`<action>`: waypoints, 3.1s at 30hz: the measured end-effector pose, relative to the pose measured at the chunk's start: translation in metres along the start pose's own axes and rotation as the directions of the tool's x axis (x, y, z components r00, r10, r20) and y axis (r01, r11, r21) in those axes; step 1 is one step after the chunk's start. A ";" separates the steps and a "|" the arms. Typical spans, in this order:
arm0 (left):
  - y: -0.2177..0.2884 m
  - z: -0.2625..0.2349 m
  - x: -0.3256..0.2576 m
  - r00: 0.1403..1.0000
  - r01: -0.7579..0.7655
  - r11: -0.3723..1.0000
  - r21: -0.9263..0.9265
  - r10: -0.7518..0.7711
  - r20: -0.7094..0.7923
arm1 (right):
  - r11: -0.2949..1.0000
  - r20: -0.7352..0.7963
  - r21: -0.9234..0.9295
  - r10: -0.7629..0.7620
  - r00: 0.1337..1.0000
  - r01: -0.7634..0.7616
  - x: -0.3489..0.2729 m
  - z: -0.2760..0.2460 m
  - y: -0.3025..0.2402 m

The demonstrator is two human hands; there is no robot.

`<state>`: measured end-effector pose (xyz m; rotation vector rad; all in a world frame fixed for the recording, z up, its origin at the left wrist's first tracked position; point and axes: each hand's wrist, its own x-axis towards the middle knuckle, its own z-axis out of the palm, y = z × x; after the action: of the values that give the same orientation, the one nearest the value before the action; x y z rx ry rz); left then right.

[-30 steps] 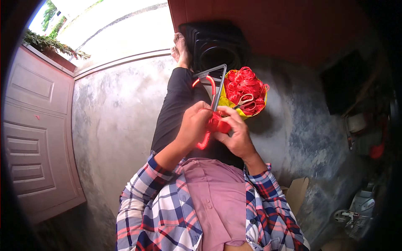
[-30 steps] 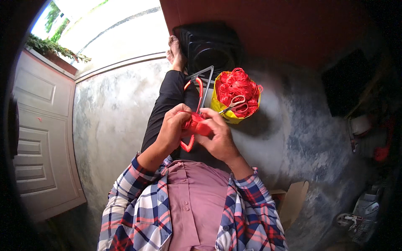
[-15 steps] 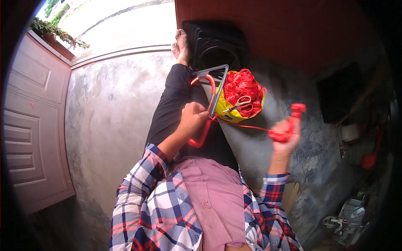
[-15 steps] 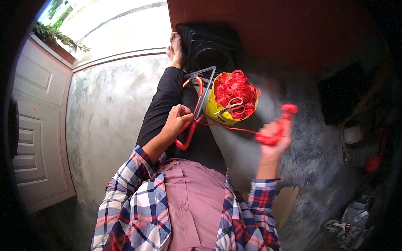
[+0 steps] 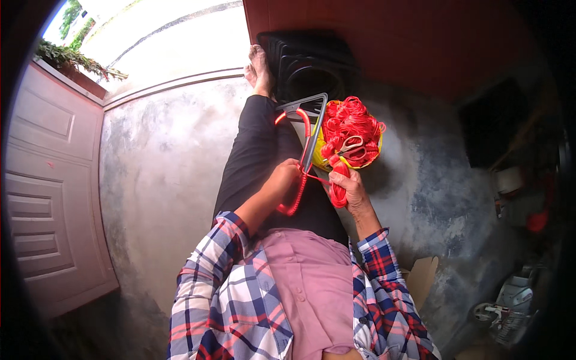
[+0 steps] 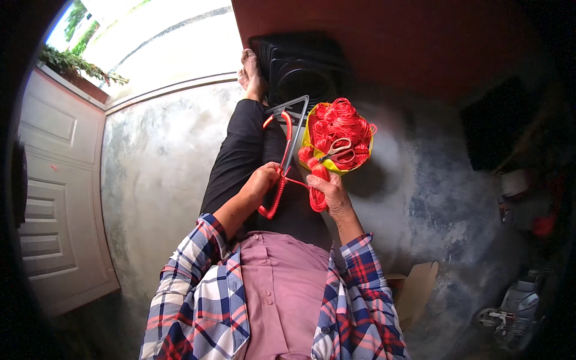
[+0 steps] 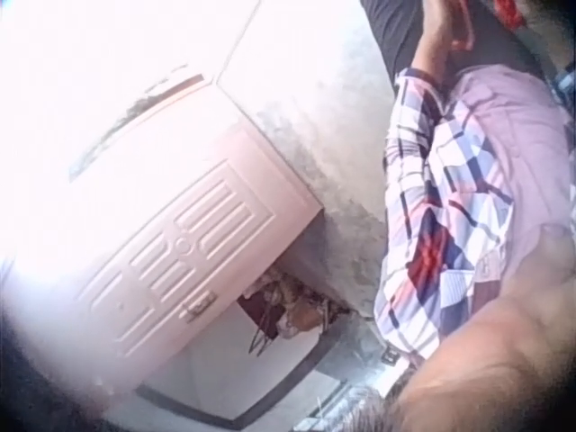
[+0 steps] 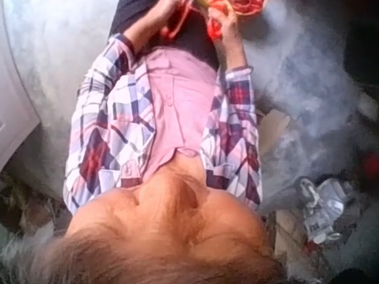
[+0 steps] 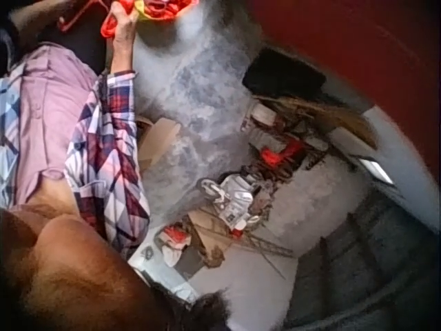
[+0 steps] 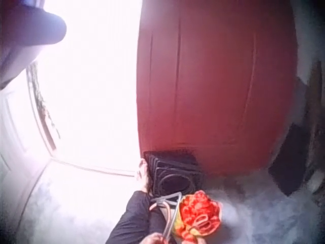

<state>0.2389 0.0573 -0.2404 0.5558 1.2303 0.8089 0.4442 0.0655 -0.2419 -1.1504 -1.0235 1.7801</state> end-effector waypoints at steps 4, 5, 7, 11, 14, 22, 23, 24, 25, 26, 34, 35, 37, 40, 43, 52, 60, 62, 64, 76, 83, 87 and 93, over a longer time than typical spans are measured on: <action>-0.006 -0.001 0.006 0.999 -0.049 0.998 0.026 0.049 0.023 | 0.986 0.119 0.144 0.062 0.991 -0.079 -0.004 0.000 -0.003; -0.006 -0.001 0.005 0.998 -0.067 0.996 0.053 0.066 0.021 | 0.987 0.109 0.079 0.128 0.986 -0.137 -0.002 0.007 0.001; -0.012 -0.004 0.010 0.997 -0.066 0.997 0.038 0.065 0.033 | 0.987 0.093 -0.037 0.161 0.983 -0.158 -0.002 0.019 0.004; -0.012 -0.008 0.009 0.995 -0.089 0.996 0.029 0.088 0.048 | 1.000 -0.066 0.031 -0.004 0.998 0.006 0.001 0.010 0.003; -0.008 -0.008 0.013 0.997 -0.006 0.995 -0.102 0.014 0.077 | 0.999 -0.068 0.052 0.017 0.998 -0.014 -0.017 -0.009 -0.014; -0.023 -0.017 0.025 0.992 -0.004 0.986 -0.168 0.025 0.124 | 0.997 -0.118 0.073 -0.007 0.993 0.016 -0.063 -0.010 0.000; -0.025 -0.016 0.026 0.989 -0.013 0.989 -0.146 0.034 0.141 | 0.990 -0.162 0.132 -0.023 0.987 0.045 -0.060 -0.016 0.005; -0.017 -0.010 0.019 0.989 -0.012 0.990 -0.139 0.033 0.147 | 0.989 -0.257 0.144 0.012 0.966 0.026 -0.054 -0.022 0.010; -0.008 -0.004 0.010 0.995 -0.048 0.996 -0.081 0.055 0.080 | 0.989 -0.295 0.149 0.039 0.955 0.006 -0.046 -0.033 0.016; -0.003 -0.003 0.002 0.996 -0.085 0.996 -0.022 0.085 0.002 | 0.988 -0.321 0.156 0.067 0.945 -0.017 -0.040 -0.041 0.019; 0.011 0.040 -0.074 0.661 -0.749 0.548 0.372 0.588 0.466 | 0.868 0.322 0.475 -0.016 0.947 -0.147 -0.058 0.002 0.017; 0.011 0.041 -0.076 0.696 -0.708 0.630 0.318 0.550 0.461 | 0.881 0.252 0.467 -0.052 0.966 -0.074 -0.059 0.016 0.022; 0.021 0.031 -0.077 0.838 -0.441 0.896 0.052 0.391 0.380 | 0.942 0.255 0.336 -0.108 0.961 0.017 -0.058 0.027 0.012; 0.055 0.017 -0.078 0.918 -0.228 0.878 -0.422 0.338 0.207 | 0.961 0.478 0.191 0.087 0.874 -0.200 -0.031 0.000 0.013; 0.077 -0.018 -0.068 0.831 -0.543 0.821 -0.176 0.556 0.031 | 0.894 0.285 0.444 -0.075 0.956 -0.062 0.001 -0.024 -0.005; 0.017 -0.028 -0.023 0.861 -0.418 0.354 0.837 0.449 0.240 | 0.792 0.388 -0.576 0.047 0.920 0.202 0.031 0.009 0.010; 0.003 -0.012 -0.009 0.675 -0.574 0.506 0.644 0.737 0.023 | 0.616 0.121 -0.635 -0.516 0.848 0.466 0.021 -0.021 0.003; -0.004 -0.024 0.003 0.741 -0.519 0.654 0.550 0.665 -0.091 | 0.919 0.035 -0.156 -0.361 0.932 0.362 0.003 -0.020 -0.027; -0.005 -0.024 0.013 0.918 -0.352 0.906 0.235 0.383 -0.099 | 0.915 0.092 0.262 -0.342 0.935 0.308 -0.010 -0.041 -0.036; -0.013 -0.002 0.004 0.985 -0.082 0.996 -0.031 0.086 0.148 | 0.800 0.187 0.565 -0.365 0.912 0.204 -0.044 -0.082 -0.043; -0.017 -0.001 0.004 0.986 -0.056 0.996 -0.072 0.066 0.150 | 0.982 0.216 -0.175 -0.027 0.976 0.065 -0.016 0.016 -0.001; -0.026 -0.007 0.015 0.989 -0.070 0.997 -0.040 0.075 0.131 | 0.999 0.259 -0.005 -0.036 0.965 0.039 -0.048 0.024 -0.054; -0.022 -0.003 0.019 0.994 0.001 0.999 -0.044 0.004 0.113 | 0.998 0.201 -0.016 -0.052 0.978 0.057 -0.067 0.043 -0.054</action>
<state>0.2437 0.0585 -0.2689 0.5597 1.1061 0.7930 0.4332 0.0165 -0.1591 -0.9607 -1.1832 1.8728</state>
